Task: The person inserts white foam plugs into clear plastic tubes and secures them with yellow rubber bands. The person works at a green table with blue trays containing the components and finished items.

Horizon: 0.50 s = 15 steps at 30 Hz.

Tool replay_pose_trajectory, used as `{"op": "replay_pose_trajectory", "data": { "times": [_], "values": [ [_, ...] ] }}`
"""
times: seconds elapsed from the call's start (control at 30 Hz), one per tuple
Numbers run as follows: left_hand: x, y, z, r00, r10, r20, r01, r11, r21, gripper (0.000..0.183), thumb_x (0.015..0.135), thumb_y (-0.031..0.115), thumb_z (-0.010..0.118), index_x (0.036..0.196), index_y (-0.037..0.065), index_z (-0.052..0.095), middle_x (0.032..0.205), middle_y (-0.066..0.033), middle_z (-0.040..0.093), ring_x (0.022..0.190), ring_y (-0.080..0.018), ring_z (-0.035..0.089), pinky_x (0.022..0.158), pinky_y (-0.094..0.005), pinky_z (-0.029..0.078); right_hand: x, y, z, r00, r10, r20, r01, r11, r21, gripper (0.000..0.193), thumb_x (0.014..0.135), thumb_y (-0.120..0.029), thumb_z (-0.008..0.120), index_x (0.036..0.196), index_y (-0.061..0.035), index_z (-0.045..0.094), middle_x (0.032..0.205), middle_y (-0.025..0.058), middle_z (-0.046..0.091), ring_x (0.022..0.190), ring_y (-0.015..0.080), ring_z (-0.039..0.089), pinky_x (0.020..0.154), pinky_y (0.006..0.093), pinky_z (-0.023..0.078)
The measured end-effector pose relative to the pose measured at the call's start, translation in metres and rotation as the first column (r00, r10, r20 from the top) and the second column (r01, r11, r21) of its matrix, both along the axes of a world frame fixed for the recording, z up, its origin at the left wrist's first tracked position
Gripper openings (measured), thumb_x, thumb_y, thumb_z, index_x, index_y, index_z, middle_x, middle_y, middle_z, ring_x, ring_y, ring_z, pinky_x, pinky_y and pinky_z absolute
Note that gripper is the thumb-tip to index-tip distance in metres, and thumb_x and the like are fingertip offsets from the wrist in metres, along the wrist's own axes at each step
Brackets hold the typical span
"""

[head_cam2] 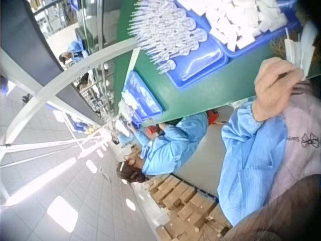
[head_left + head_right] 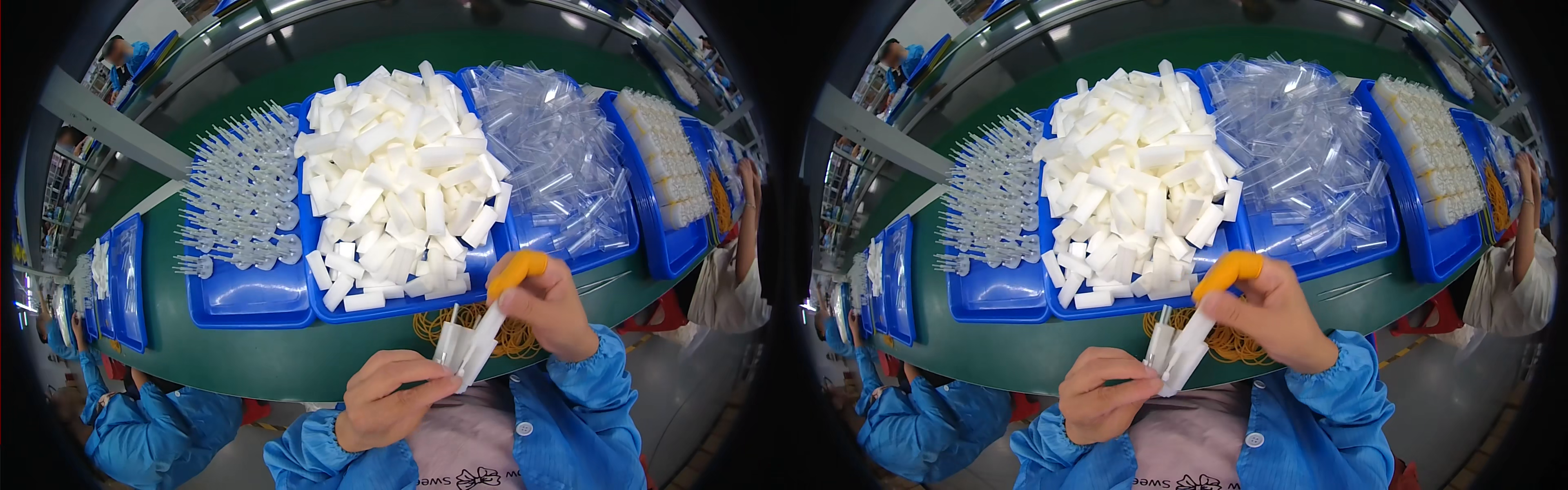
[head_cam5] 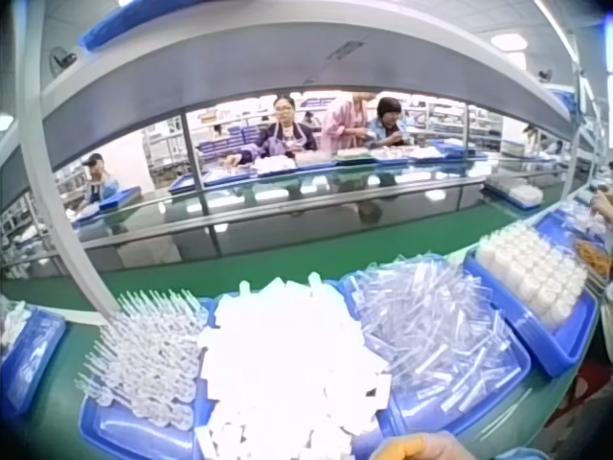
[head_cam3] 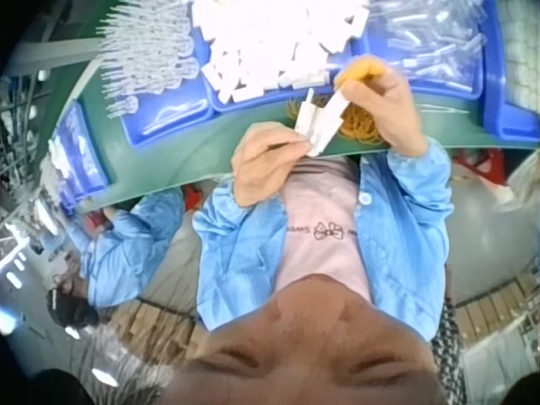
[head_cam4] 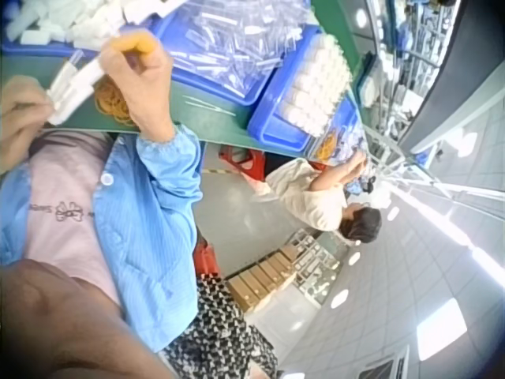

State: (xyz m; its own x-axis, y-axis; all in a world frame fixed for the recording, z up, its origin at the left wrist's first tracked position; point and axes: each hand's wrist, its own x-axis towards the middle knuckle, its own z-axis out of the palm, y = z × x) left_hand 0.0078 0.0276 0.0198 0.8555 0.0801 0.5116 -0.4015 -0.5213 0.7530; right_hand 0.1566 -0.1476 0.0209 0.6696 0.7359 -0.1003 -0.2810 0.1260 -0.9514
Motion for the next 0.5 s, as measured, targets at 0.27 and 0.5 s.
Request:
{"op": "replay_pose_trajectory", "data": {
  "times": [0.27,0.5],
  "values": [
    [0.001,-0.006,0.0,0.986,0.036,-0.164,-0.071,0.973,-0.218,0.035,0.067,0.0,0.075,0.101,0.002,0.068,0.105,-0.0125,0.06,0.091,-0.0228,0.06,0.076,-0.0308,0.049,-0.025,0.006,0.0,0.993,-0.083,-0.082,0.092,0.99,0.107,0.013,0.084,-0.005,0.066,0.095,-0.0011,0.06,0.092,0.0039,0.059,0.084,0.011,0.057,0.077,0.0249,0.045],
    [0.01,-0.001,-0.008,0.972,-0.036,-0.231,-0.055,0.926,-0.373,0.033,0.07,0.001,0.075,0.102,0.002,0.068,0.101,-0.0127,0.063,0.088,-0.0226,0.061,0.075,-0.0303,0.049,-0.025,0.012,-0.002,0.972,-0.165,-0.169,0.184,0.978,0.098,0.013,0.086,-0.01,0.066,0.094,-0.0023,0.059,0.093,0.0041,0.062,0.085,0.0103,0.058,0.078,0.025,0.046]
  ]
}}
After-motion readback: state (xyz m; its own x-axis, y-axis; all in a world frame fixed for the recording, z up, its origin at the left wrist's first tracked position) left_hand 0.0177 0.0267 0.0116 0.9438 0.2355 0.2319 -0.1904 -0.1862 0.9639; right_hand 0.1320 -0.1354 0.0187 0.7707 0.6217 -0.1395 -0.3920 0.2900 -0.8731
